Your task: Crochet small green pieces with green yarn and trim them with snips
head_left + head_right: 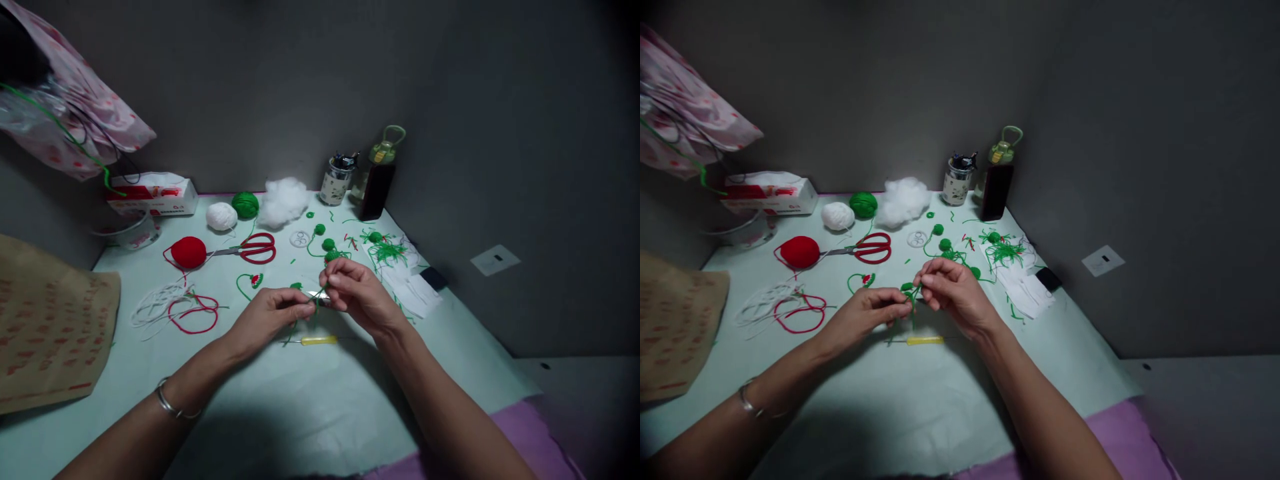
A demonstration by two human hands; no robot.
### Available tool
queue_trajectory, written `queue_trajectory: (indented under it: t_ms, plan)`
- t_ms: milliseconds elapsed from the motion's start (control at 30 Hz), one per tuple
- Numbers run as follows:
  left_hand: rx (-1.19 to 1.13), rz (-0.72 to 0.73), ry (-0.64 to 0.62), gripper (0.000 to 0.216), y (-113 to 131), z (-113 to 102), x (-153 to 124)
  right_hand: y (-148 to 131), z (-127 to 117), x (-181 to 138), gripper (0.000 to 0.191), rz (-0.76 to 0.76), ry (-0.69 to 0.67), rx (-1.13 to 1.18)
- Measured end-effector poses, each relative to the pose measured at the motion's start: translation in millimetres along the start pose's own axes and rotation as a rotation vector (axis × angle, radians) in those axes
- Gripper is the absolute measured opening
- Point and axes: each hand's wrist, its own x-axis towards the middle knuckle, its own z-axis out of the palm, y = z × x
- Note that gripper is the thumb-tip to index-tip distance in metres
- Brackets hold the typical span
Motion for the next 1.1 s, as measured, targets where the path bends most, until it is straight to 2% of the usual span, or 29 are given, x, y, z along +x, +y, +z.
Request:
queue_trajectory:
  t_ms: [100, 200, 267, 367, 400, 467, 533, 600, 733, 833, 967, 1100]
  plan:
    - [-0.015, -0.027, -0.030, 0.023, -1.7, -2.2, 1.4, -7.9, -6.3, -3.4, 0.020, -0.012, -0.030, 0.055]
    - [-0.028, -0.039, -0.052, 0.025, -0.3, -3.9, 0.8, -16.5, -14.1, -6.2, 0.020, -0.036, -0.054, 0.014]
    - [-0.017, -0.053, -0.086, 0.027, 0.7, -3.7, -0.2, -22.4, -22.0, -6.7, 0.021, -0.095, 0.018, -0.055]
    - [0.013, -0.073, -0.143, 0.027, 1.3, -2.1, -1.5, -29.4, -40.6, -6.4, 0.024, -0.242, 0.214, -0.193]
    - [0.021, -0.074, -0.146, 0.025, 1.5, -1.4, -1.8, -30.8, -48.1, -6.4, 0.029, -0.319, 0.304, -0.289]
    - [0.033, -0.063, -0.126, 0.022, 2.1, -0.4, -2.3, -31.8, -62.3, -7.1, 0.033, -0.489, 0.504, -0.629]
    - [0.042, -0.049, -0.108, 0.020, 3.2, 0.1, -2.8, -30.2, -71.9, -8.0, 0.030, -0.570, 0.605, -1.003]
    - [0.046, -0.039, -0.107, 0.020, 4.9, 0.2, -3.2, -25.7, -74.4, -7.9, 0.029, -0.543, 0.552, -1.230]
    - [0.043, -0.045, -0.112, 0.018, 9.3, 0.6, -4.3, -7.5, -65.6, -1.3, 0.012, -0.368, 0.286, -1.419]
    - [0.049, -0.040, -0.118, 0.017, 12.9, 0.8, -5.4, 6.4, -60.2, 6.7, 0.012, -0.244, 0.197, -1.515]
    - [0.086, -0.001, -0.066, 0.016, 15.7, -0.2, -5.9, 5.2, -55.3, 7.9, 0.020, -0.191, 0.178, -1.534]
    - [0.146, 0.102, 0.088, 0.017, 13.9, -1.1, -5.4, -10.9, -39.5, -4.3, 0.018, -0.227, 0.081, -1.399]
